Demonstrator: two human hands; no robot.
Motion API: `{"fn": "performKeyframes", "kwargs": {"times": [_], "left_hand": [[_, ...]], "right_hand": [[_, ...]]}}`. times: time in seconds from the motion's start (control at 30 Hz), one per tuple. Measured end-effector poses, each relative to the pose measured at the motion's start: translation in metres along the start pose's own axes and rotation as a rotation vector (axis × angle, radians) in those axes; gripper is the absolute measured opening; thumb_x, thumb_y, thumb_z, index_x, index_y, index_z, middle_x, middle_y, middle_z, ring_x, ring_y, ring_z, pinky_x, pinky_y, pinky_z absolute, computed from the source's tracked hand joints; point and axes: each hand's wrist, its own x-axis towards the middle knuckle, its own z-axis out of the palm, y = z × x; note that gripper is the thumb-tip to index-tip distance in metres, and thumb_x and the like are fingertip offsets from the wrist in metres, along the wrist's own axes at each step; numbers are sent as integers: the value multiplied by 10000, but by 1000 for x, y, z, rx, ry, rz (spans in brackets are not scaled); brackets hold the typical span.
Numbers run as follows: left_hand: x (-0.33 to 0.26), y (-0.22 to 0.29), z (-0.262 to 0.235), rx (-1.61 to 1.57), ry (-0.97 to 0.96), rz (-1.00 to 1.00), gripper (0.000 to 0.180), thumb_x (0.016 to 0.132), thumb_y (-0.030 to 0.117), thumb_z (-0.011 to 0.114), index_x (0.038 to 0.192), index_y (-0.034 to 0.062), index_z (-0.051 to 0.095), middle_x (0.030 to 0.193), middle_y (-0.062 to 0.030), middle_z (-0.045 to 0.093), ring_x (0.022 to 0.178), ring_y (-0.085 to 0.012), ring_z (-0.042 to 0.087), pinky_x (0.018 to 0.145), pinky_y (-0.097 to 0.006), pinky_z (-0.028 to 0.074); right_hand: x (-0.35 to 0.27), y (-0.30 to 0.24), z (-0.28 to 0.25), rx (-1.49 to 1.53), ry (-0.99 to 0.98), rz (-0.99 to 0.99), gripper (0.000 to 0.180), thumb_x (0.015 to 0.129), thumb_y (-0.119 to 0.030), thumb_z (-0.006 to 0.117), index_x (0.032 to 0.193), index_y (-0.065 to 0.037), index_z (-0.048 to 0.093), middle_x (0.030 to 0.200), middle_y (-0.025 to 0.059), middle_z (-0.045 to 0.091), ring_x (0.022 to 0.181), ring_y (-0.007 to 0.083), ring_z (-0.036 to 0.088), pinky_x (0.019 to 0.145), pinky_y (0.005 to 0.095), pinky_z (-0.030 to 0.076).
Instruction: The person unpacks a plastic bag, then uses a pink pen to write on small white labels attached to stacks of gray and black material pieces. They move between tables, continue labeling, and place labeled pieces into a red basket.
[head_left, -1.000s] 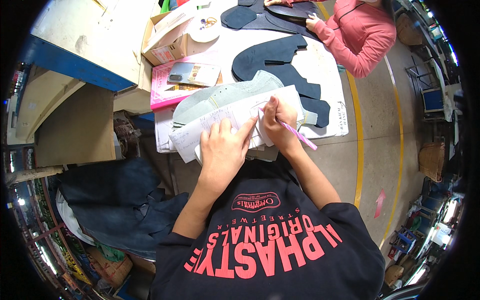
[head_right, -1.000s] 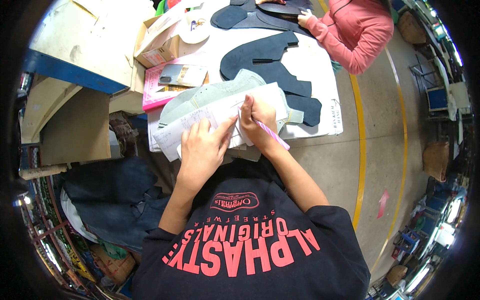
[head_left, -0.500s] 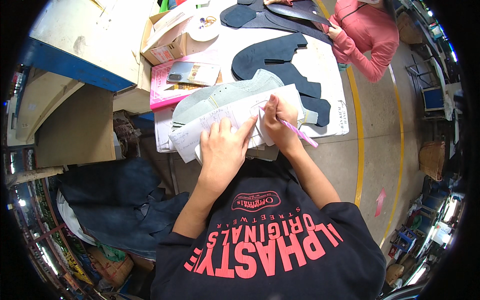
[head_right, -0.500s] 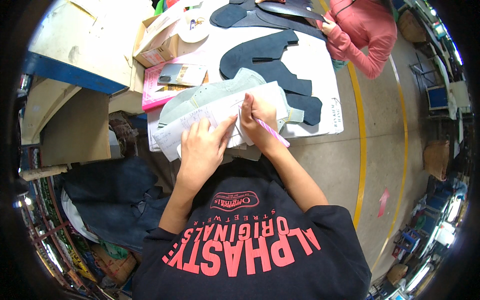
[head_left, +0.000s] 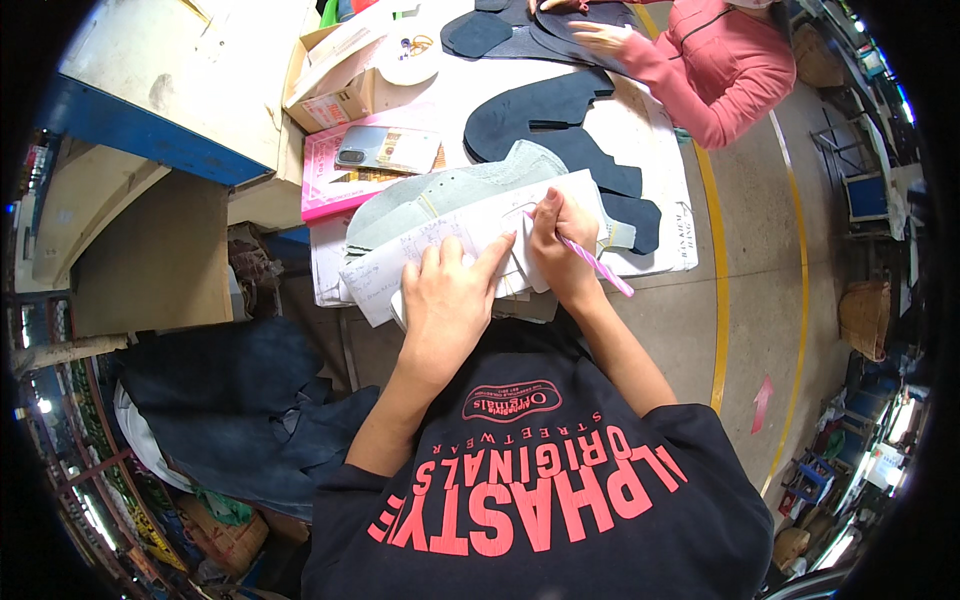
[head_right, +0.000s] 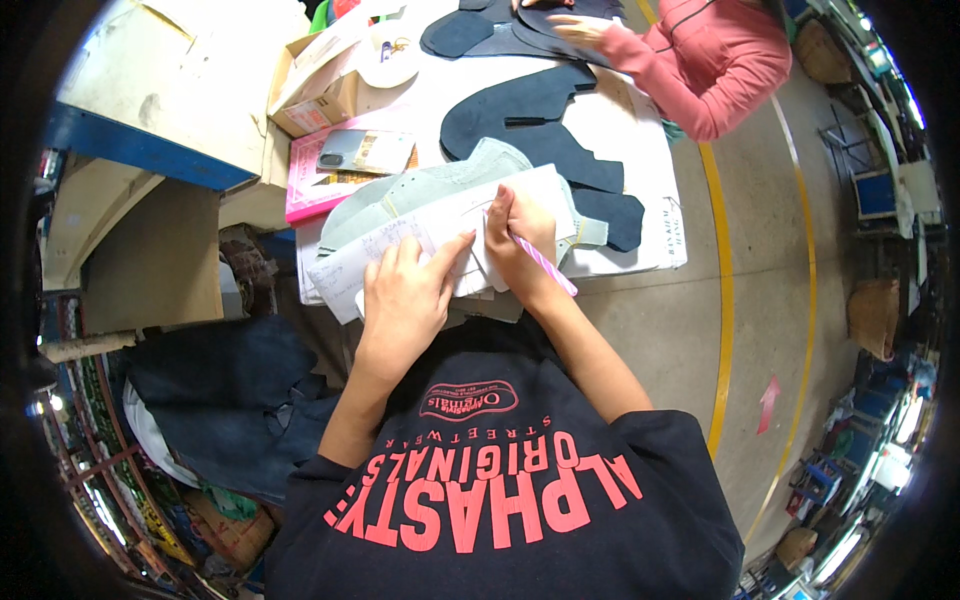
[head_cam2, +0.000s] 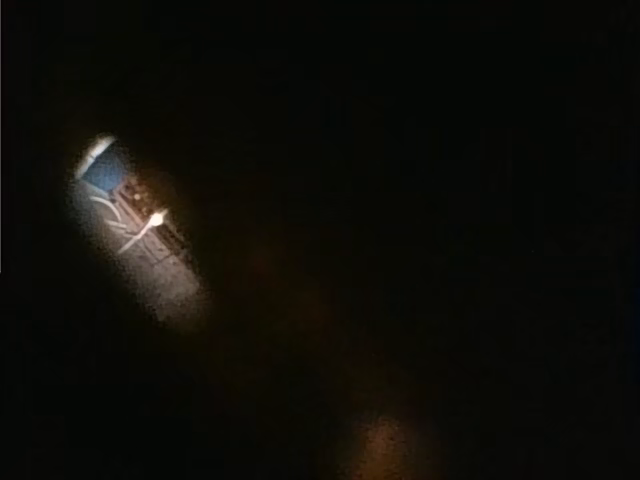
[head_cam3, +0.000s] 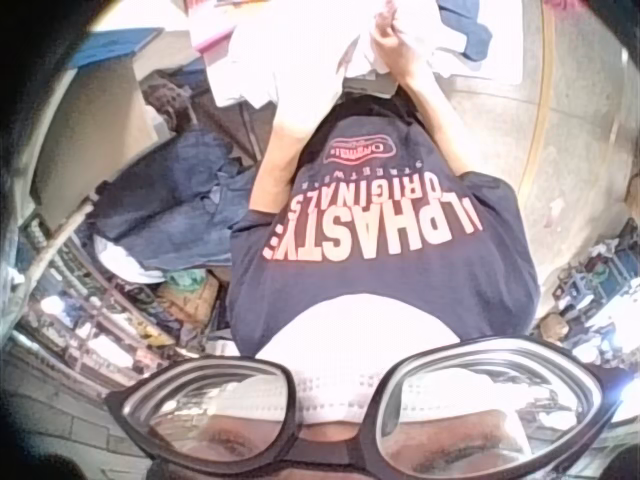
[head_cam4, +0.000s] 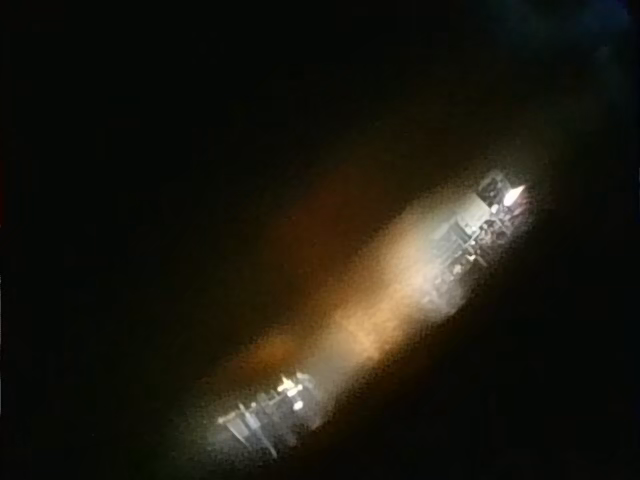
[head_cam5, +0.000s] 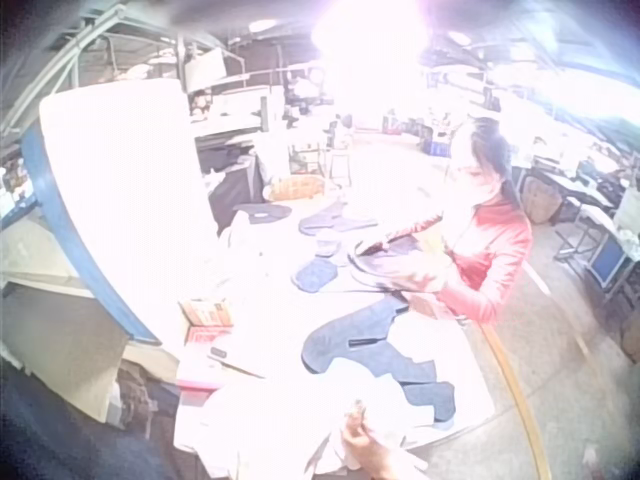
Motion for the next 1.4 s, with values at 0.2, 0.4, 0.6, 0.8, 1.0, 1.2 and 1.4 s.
{"fn": "performKeyframes", "kwargs": {"times": [0.2,0.4,0.6,0.8,1.0,1.2,1.4], "left_hand": [[-1,-1,0,-12,16,-1,454,1010,240,709,1448,360,709,965,-107,598,922,-310,648,789,-470,483],[-1,-2,4,-45,25,1,473,998,212,718,1460,313,690,986,-115,603,944,-319,648,809,-475,479],[-1,-4,4,-59,0,-8,491,988,183,722,1467,282,674,993,-118,606,957,-324,648,822,-481,474],[-1,-3,3,-60,-7,-14,494,981,177,724,1461,285,676,988,-115,605,957,-323,649,824,-484,477],[0,-2,1,-57,-17,-19,486,982,177,725,1454,284,676,984,-115,604,959,-325,651,824,-486,480],[0,-2,1,-51,-15,-17,479,986,178,721,1451,285,674,977,-118,603,956,-327,651,819,-486,481],[-1,-2,1,-52,-11,-7,481,988,185,720,1455,288,671,976,-116,603,953,-326,650,816,-485,482]], "right_hand": [[-4,-4,-6,29,22,-85,401,1168,-177,536,810,-6,591,670,163,616,569,331,622,570,417,482],[-7,-2,-6,77,-107,-74,375,1161,-159,544,824,-1,592,685,167,600,575,336,612,569,419,477],[-6,-2,-6,49,-110,-96,354,1150,-151,565,830,-1,586,682,175,565,567,345,589,562,418,468],[-8,-2,-5,35,-91,-94,339,1144,-138,575,833,-4,597,673,169,567,562,346,597,558,418,472],[-8,-1,-5,69,-73,-64,333,1141,-135,584,835,-4,605,677,165,587,563,341,609,561,413,478],[-8,1,-5,36,-70,-77,366,1155,-147,561,821,-2,602,677,155,608,566,311,619,565,401,479],[-8,0,-3,69,-33,-59,359,1146,-130,567,810,-5,587,657,165,573,554,348,605,558,426,472]]}}
